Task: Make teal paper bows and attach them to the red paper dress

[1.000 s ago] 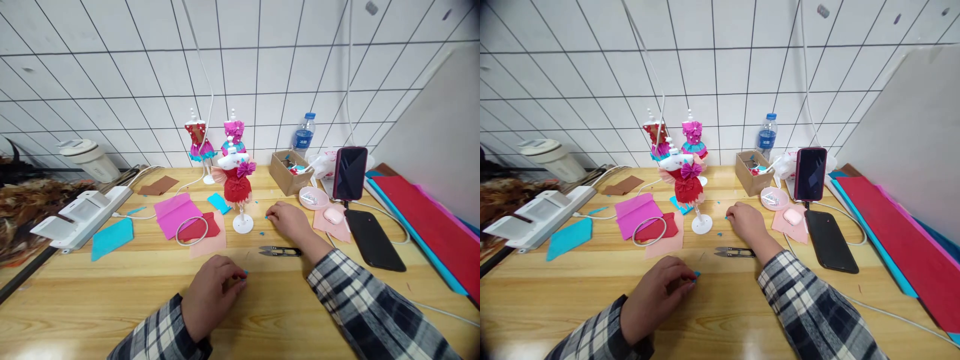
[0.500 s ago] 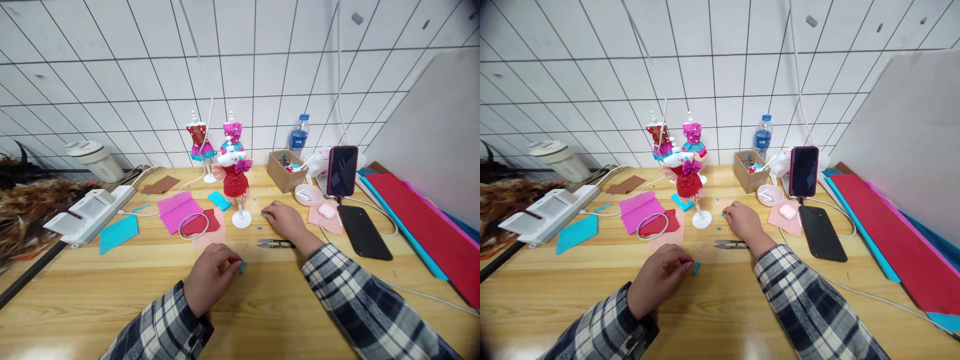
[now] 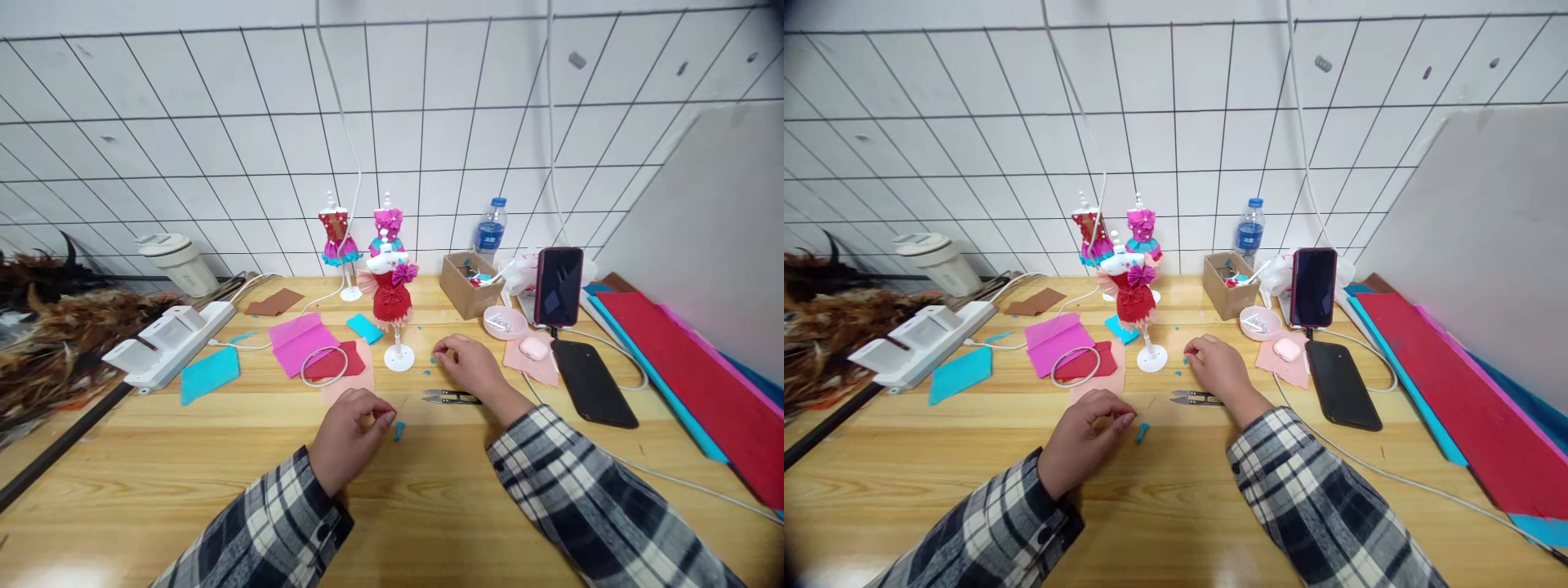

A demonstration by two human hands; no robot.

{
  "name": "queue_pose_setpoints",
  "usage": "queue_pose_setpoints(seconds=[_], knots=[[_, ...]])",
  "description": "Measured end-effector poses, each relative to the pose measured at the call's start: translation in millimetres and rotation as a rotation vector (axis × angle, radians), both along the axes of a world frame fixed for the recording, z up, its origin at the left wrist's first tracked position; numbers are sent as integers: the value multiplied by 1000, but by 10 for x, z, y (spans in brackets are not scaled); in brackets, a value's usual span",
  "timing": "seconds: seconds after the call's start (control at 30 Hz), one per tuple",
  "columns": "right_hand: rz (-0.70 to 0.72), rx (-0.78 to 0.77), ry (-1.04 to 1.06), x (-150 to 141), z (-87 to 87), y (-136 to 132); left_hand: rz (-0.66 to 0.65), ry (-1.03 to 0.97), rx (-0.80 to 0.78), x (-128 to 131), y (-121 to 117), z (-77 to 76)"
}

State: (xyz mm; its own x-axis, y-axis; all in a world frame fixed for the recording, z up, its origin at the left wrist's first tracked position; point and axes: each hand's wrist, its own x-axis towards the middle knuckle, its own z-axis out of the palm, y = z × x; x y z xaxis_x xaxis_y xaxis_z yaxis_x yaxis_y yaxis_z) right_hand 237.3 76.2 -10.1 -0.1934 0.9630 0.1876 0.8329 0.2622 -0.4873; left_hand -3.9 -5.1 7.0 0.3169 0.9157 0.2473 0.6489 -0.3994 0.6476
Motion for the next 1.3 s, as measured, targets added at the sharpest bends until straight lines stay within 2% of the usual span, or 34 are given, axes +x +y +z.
queue_pose_setpoints(seconds=[0.13, 0.27, 0.37, 0.47, 0.53, 0.7, 0.83, 1.0, 1.3], knots=[[3, -40, 3, -11, -78, 56, -7, -11, -13, 7, -8, -2], [12, -71, 59, -33, -25, 31, -10, -38, -45, 17, -11, 26], [72, -141, 232, -137, 99, -143, -18, -119, -141, 22, -15, 63], [160, -233, 565, -305, 213, -439, -30, -232, -276, 19, -24, 101], [200, -240, 640, -397, 257, -640, -31, -290, -336, 14, -35, 122], [242, -169, 516, -454, 263, -907, -69, -332, -404, 15, -75, 169], [310, -94, 404, -439, 240, -923, -104, -273, -389, 20, -93, 191], [377, -74, 380, -459, 225, -928, -107, -257, -400, 24, -85, 185], [462, -22, 237, -448, 225, -948, -111, -173, -234, 82, -152, 211]])
